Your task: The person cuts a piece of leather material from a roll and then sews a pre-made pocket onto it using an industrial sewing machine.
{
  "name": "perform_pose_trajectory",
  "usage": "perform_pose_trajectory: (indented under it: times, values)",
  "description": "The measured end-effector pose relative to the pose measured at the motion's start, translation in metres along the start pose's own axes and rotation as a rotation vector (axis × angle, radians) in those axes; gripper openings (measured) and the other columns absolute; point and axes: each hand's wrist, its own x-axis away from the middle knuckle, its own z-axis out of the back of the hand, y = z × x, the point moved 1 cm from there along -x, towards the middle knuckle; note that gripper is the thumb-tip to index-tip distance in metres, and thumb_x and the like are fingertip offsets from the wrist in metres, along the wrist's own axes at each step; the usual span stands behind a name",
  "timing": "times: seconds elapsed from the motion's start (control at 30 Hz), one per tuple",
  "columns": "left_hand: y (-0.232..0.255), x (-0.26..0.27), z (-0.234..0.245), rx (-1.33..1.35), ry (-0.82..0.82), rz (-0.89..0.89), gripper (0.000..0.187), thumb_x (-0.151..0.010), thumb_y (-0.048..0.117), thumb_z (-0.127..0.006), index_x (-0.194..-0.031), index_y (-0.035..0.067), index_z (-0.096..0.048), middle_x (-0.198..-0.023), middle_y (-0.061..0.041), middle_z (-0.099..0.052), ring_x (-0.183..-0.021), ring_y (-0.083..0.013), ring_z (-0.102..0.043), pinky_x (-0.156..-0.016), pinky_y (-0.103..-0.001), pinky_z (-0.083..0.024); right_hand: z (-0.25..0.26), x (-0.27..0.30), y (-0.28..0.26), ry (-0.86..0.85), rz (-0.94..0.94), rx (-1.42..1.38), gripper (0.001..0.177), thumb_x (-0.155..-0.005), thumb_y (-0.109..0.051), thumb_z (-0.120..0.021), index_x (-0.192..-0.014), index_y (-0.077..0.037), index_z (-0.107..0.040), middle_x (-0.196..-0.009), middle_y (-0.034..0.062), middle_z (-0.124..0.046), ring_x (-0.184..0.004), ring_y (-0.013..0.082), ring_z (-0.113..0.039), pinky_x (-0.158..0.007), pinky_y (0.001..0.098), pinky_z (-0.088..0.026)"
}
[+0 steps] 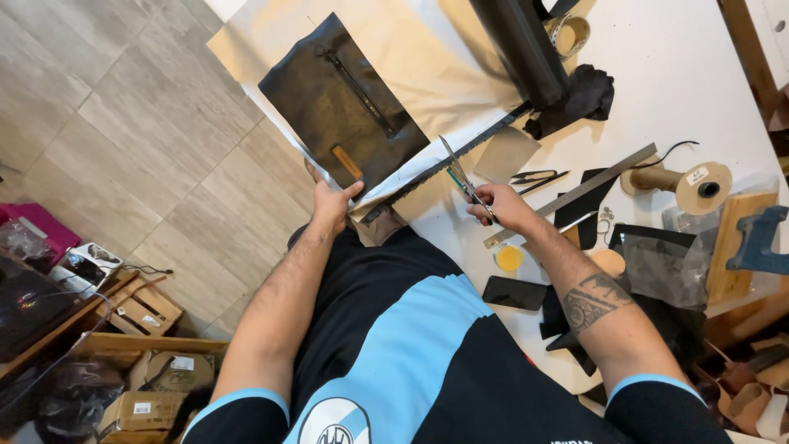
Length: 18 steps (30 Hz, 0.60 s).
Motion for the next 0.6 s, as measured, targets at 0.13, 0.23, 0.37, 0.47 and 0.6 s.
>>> perform_pose_trajectory:
  times: [0.13,0.23,0.37,0.47,0.6]
  values:
    - [-0.024,-0.017,0.003,0.010,0.014,0.037,0.064,-0.066,0.004,-0.099,-0.121,0.007,-0.066,-0.108,-0.008,-0.077,-0.095,-0.0214,-0.074,-0.082,-0.037,-0.062,0.004,-0.014,0.003,0.000,0.033,0.075,0.024,-0.079,-0.009,-0.076,-0.099,0.002,-0.072,-0.063,0.0131,-0.066,-0.050,0.0178,-0.066,-0.048,0.0290,-0.054]
    - [-0.015,-0.010,0.002,0.005,0.019,0.047,0.063,-0.067,0.004,-0.098,-0.121,0.007,-0.066,-0.108,-0.008,-0.077,-0.094,-0.0216,-0.075,-0.079,-0.037,-0.063,0.005,-0.018,0.004,0.013,0.040,0.122,0.023,-0.079,-0.011,-0.077,-0.098,0.001,-0.072,-0.061,0.0129,-0.066,-0.048,0.0177,-0.065,-0.046,0.0283,-0.053]
    - [0.010,0.004,0.002,-0.002,0.031,0.064,0.062,-0.067,0.006,-0.098,-0.121,0.008,-0.066,-0.107,-0.009,-0.078,-0.092,-0.0229,-0.076,-0.075,-0.038,-0.064,0.002,-0.012,-0.006,0.040,0.041,0.194,0.022,-0.077,-0.012,-0.075,-0.096,0.000,-0.073,-0.057,0.0106,-0.063,-0.044,0.0172,-0.063,-0.048,0.0278,-0.051]
    - [0.007,0.003,0.000,-0.009,0.028,0.066,0.060,-0.068,0.005,-0.098,-0.120,0.008,-0.068,-0.107,-0.007,-0.077,-0.095,-0.0220,-0.075,-0.080,-0.037,-0.063,0.002,-0.010,-0.007,0.046,0.049,0.218,0.021,-0.076,-0.011,-0.075,-0.094,0.000,-0.073,-0.055,0.0099,-0.062,-0.041,0.0169,-0.062,-0.046,0.0282,-0.049]
    - [-0.006,-0.005,0.000,-0.011,0.039,0.069,0.060,-0.067,0.007,-0.099,-0.119,0.009,-0.068,-0.106,-0.007,-0.078,-0.095,-0.0218,-0.075,-0.080,-0.038,-0.063,0.003,-0.010,-0.002,0.056,0.052,0.252,0.021,-0.075,-0.011,-0.075,-0.093,-0.001,-0.073,-0.053,0.0095,-0.063,-0.040,0.0165,-0.062,-0.045,0.0281,-0.048]
